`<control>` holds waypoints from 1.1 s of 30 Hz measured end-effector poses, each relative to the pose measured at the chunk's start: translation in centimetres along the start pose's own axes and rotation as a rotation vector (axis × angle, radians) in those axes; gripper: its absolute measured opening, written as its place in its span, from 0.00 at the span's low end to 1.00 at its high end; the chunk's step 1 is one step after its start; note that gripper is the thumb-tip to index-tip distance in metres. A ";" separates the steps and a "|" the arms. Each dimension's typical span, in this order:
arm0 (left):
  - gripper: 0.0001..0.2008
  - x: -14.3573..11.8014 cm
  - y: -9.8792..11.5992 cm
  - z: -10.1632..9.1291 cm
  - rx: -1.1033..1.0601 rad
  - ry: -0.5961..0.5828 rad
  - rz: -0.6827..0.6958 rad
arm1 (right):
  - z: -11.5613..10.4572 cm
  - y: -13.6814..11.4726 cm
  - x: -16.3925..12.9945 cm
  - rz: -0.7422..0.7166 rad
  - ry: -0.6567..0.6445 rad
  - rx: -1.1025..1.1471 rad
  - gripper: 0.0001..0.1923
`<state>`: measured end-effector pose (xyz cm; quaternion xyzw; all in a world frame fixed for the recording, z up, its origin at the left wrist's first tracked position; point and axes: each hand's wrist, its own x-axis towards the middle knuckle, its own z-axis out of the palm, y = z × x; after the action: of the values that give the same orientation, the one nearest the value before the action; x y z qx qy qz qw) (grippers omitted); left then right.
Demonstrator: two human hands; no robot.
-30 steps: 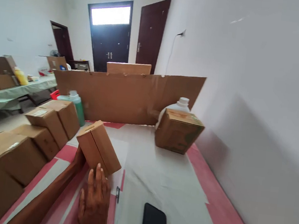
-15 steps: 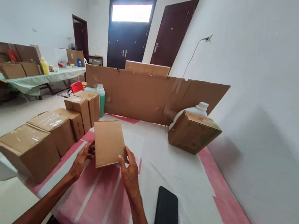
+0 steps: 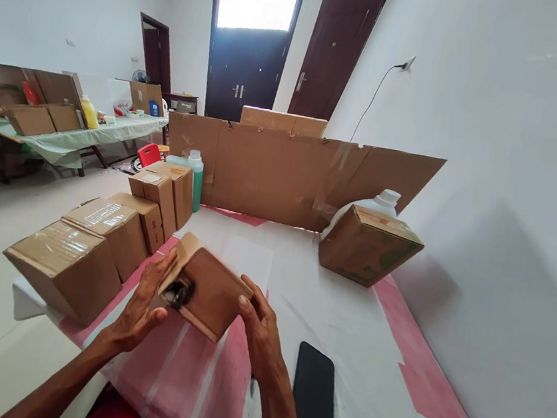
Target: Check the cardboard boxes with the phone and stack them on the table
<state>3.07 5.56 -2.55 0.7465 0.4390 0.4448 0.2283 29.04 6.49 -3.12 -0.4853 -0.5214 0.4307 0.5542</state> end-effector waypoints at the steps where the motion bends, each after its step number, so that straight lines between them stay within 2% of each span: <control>1: 0.49 0.4 0.0 0.2 0.000 0.003 -0.008 | 0.3 -0.4 -0.1 0.018 -0.017 0.012 0.31; 3: 0.50 1.2 -0.1 0.9 -0.021 0.029 -0.039 | 1.0 -0.9 -0.4 0.071 -0.044 0.048 0.29; 6: 0.50 2.7 0.2 2.3 -0.109 0.106 -0.080 | 2.2 -1.4 -1.2 0.082 0.035 0.038 0.27; 8: 0.46 3.5 0.8 2.8 -0.203 0.150 -0.099 | 3.0 -1.6 -2.4 0.083 0.088 0.005 0.26; 10: 0.40 3.9 1.5 2.8 -0.313 0.135 -0.118 | 3.6 -1.7 -4.2 0.096 0.135 -0.028 0.25; 12: 0.34 4.0 1.8 2.5 -0.417 0.064 -0.148 | 3.5 -1.4 -6.1 0.100 0.158 -0.046 0.24; 14: 0.29 4.0 1.6 2.1 -0.496 0.013 -0.178 | 2.6 -0.7 -7.6 0.103 0.133 -0.072 0.22; 16: 0.26 3.9 1.1 1.9 -0.536 0.021 -0.201 | 1.0 0.2 -8.3 0.119 0.144 -0.201 0.24; 19: 0.25 3.9 0.7 2.0 -0.555 0.014 -0.209 | -1.7 1.9 -7.6 0.252 0.234 -0.639 0.21; 22: 0.26 4.0 1.2 2.6 -0.576 -0.039 -0.198 | -3.1 3.3 -6.2 0.441 0.163 -0.923 0.15; 24: 0.27 3.9 1.8 3.0 -0.585 -0.052 -0.172 | -3.2 4.1 -5.4 0.475 0.112 -0.933 0.13; 29: 0.31 3.6 2.9 3.7 -0.571 -0.126 -0.121 | -3.9 5.5 -5.1 0.453 0.097 -0.804 0.14; 31: 0.32 3.6 3.1 3.8 -0.562 -0.151 -0.105 | -4.9 4.9 -5.2 0.440 0.096 -0.719 0.14; 33: 0.32 3.7 3.3 3.9 -0.549 -0.162 -0.082 | -5.9 3.2 -5.1 0.379 0.193 -0.544 0.15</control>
<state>8.76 7.24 -0.44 0.6716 0.3125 0.4762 0.4738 34.57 1.45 -6.97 -0.7420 -0.4629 0.3233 0.3614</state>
